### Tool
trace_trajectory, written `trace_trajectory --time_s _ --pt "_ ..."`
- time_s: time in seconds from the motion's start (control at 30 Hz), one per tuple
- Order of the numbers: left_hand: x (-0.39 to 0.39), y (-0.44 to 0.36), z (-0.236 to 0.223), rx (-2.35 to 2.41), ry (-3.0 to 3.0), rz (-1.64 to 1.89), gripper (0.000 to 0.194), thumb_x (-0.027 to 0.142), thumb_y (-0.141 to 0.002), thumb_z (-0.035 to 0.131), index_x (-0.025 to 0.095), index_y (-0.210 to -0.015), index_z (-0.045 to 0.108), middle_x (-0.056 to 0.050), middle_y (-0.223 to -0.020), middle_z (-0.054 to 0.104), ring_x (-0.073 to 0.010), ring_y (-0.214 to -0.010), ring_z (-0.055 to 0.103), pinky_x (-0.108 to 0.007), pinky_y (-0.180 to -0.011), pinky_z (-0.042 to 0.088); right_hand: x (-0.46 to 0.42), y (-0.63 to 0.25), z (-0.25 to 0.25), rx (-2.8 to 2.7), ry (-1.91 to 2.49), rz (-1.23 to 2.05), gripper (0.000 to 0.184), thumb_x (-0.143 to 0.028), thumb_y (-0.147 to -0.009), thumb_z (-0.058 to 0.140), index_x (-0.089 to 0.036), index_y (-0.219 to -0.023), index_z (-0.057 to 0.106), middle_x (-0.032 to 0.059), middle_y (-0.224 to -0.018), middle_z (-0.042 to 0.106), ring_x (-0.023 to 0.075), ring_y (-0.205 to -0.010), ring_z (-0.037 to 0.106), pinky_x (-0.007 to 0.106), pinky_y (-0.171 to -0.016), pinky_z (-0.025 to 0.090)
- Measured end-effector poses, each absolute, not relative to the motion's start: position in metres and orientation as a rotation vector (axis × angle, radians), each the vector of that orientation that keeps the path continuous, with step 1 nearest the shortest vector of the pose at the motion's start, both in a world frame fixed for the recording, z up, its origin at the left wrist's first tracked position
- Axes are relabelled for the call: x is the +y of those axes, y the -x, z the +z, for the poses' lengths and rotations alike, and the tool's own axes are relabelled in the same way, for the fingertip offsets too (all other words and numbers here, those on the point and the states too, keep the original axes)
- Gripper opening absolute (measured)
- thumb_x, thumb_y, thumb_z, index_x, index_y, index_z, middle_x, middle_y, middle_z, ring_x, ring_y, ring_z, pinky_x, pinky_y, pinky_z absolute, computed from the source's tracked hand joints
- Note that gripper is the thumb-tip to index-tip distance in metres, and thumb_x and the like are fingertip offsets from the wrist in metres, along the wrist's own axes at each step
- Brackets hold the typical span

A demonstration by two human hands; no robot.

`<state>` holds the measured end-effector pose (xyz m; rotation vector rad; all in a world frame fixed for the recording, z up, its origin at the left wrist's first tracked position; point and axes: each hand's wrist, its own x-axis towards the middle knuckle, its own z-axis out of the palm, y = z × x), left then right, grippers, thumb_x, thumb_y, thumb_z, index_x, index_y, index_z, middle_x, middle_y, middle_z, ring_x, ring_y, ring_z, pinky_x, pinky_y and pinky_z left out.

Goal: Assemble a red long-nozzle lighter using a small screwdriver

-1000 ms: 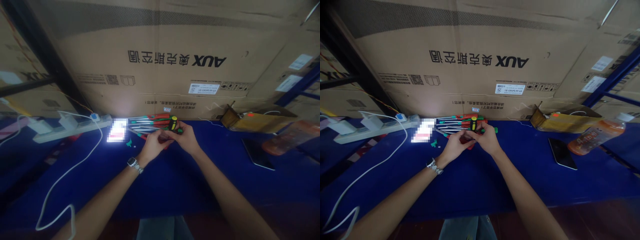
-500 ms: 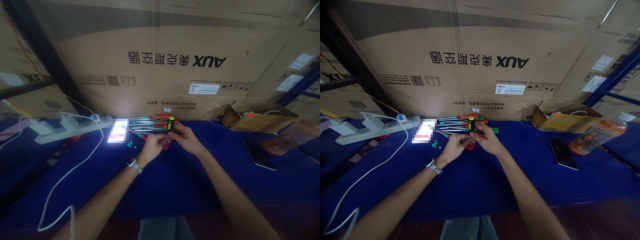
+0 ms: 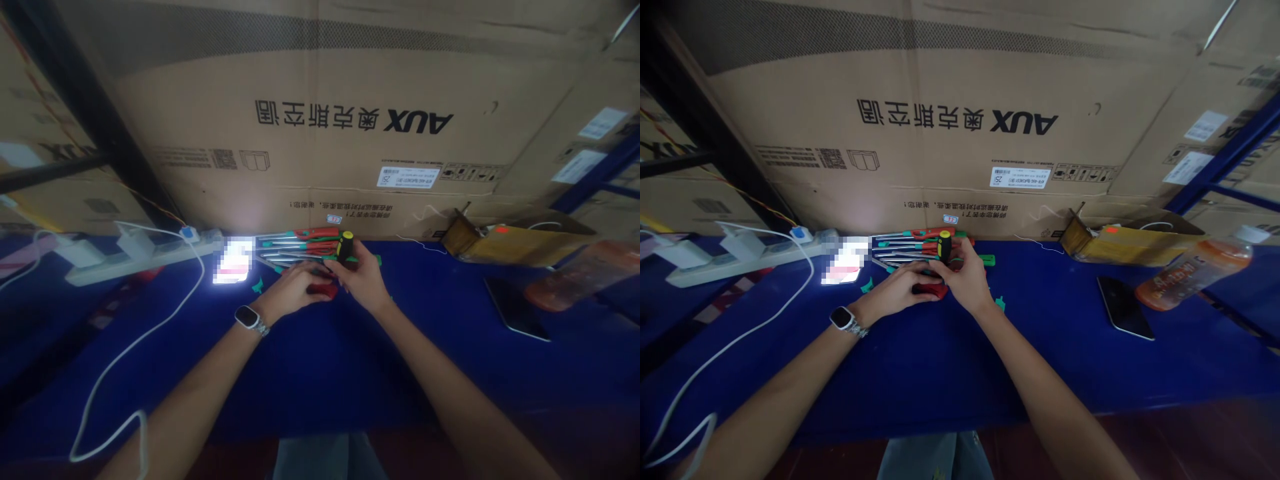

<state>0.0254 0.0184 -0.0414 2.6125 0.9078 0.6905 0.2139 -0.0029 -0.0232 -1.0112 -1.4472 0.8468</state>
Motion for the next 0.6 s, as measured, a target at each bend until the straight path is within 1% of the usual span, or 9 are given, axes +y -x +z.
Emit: trace_trajectory --time_s 0.03,0.1,0.17,0.23,0.33,0.4,0.43,0.5,0.6 --pt "0.018 -0.026 -0.041 0.895 -2.620 0.688 0.032 0.037 -0.082 0.077 0.027 -0.112 0.075 -0.008 -0.126 0.066 -0.0283 -0.119 0.059 -0.047 -0.104 0.045 -0.003 -0.213 -0.023 -1.443 1.016 0.895 0.041 -0.050 -0.073 0.078 -0.023 -0.097 0.058 -0.0017 -0.071 0.065 0.0118 -0.050 0.053 0.026 -0.045 0.045" --pt "0.018 -0.028 -0.040 0.868 -2.625 0.699 0.030 0.036 -0.082 0.076 0.028 -0.111 0.076 -0.008 -0.124 0.066 -0.0273 -0.118 0.058 -0.045 -0.103 0.045 -0.004 -0.211 -0.022 -1.427 1.031 0.985 0.040 -0.054 -0.074 0.076 -0.021 -0.092 0.062 -0.0046 -0.055 0.057 0.0111 -0.041 0.047 0.025 -0.038 0.040" --pt "0.017 -0.028 -0.040 0.842 -2.616 0.711 0.028 0.035 -0.083 0.075 0.028 -0.110 0.076 -0.008 -0.122 0.065 -0.0263 -0.117 0.058 -0.043 -0.102 0.046 -0.005 -0.212 -0.020 -1.408 1.026 1.048 0.042 -0.056 -0.073 0.076 -0.020 -0.091 0.064 -0.0065 -0.046 0.051 0.0113 -0.036 0.046 0.025 -0.034 0.037" --pt "0.017 -0.027 -0.040 0.826 -2.597 0.714 0.026 0.035 -0.083 0.075 0.028 -0.108 0.076 -0.007 -0.121 0.064 -0.0252 -0.115 0.059 -0.042 -0.101 0.047 -0.008 -0.215 -0.015 -1.416 0.993 1.103 0.046 -0.057 -0.072 0.077 -0.018 -0.094 0.067 -0.0045 -0.050 0.056 0.0121 -0.039 0.052 0.024 -0.034 0.038" --pt "0.017 -0.026 -0.042 0.835 -2.570 0.718 0.024 0.035 -0.084 0.074 0.028 -0.107 0.077 -0.007 -0.123 0.062 -0.0247 -0.116 0.058 -0.042 -0.102 0.046 -0.011 -0.223 -0.008 -1.477 0.913 1.210 0.044 -0.057 -0.074 0.076 -0.017 -0.092 0.070 0.0035 -0.074 0.069 0.0138 -0.052 0.063 0.023 -0.036 0.044" --pt "0.017 -0.027 -0.043 0.850 -2.567 0.725 0.024 0.035 -0.084 0.074 0.029 -0.107 0.076 -0.008 -0.125 0.060 -0.0253 -0.119 0.056 -0.044 -0.104 0.045 -0.011 -0.229 -0.006 -1.521 0.873 1.256 0.043 -0.055 -0.074 0.076 -0.017 -0.092 0.071 0.0066 -0.087 0.072 0.0151 -0.060 0.067 0.024 -0.039 0.050" --pt "0.017 -0.027 -0.044 0.853 -2.566 0.729 0.024 0.034 -0.084 0.074 0.029 -0.107 0.076 -0.008 -0.125 0.060 -0.0255 -0.120 0.055 -0.045 -0.105 0.045 -0.010 -0.232 -0.006 -1.538 0.865 1.265 0.042 -0.054 -0.074 0.076 -0.016 -0.093 0.072 0.0070 -0.087 0.073 0.0154 -0.061 0.067 0.025 -0.041 0.052" --pt "0.016 -0.027 -0.044 0.852 -2.563 0.735 0.024 0.033 -0.084 0.074 0.029 -0.108 0.076 -0.007 -0.125 0.060 -0.0256 -0.120 0.055 -0.046 -0.105 0.045 -0.007 -0.235 -0.008 -1.550 0.877 1.250 0.041 -0.052 -0.073 0.078 -0.016 -0.092 0.072 0.0058 -0.081 0.072 0.0154 -0.061 0.067 0.026 -0.043 0.055" --pt "0.015 -0.028 -0.043 0.847 -2.568 0.736 0.026 0.035 -0.085 0.074 0.029 -0.110 0.076 -0.007 -0.122 0.062 -0.0253 -0.116 0.057 -0.044 -0.103 0.046 -0.004 -0.229 -0.012 -1.510 0.932 1.172 0.038 -0.049 -0.068 0.083 -0.017 -0.080 0.066 0.0009 -0.062 0.067 0.0133 -0.048 0.061 0.025 -0.039 0.051"
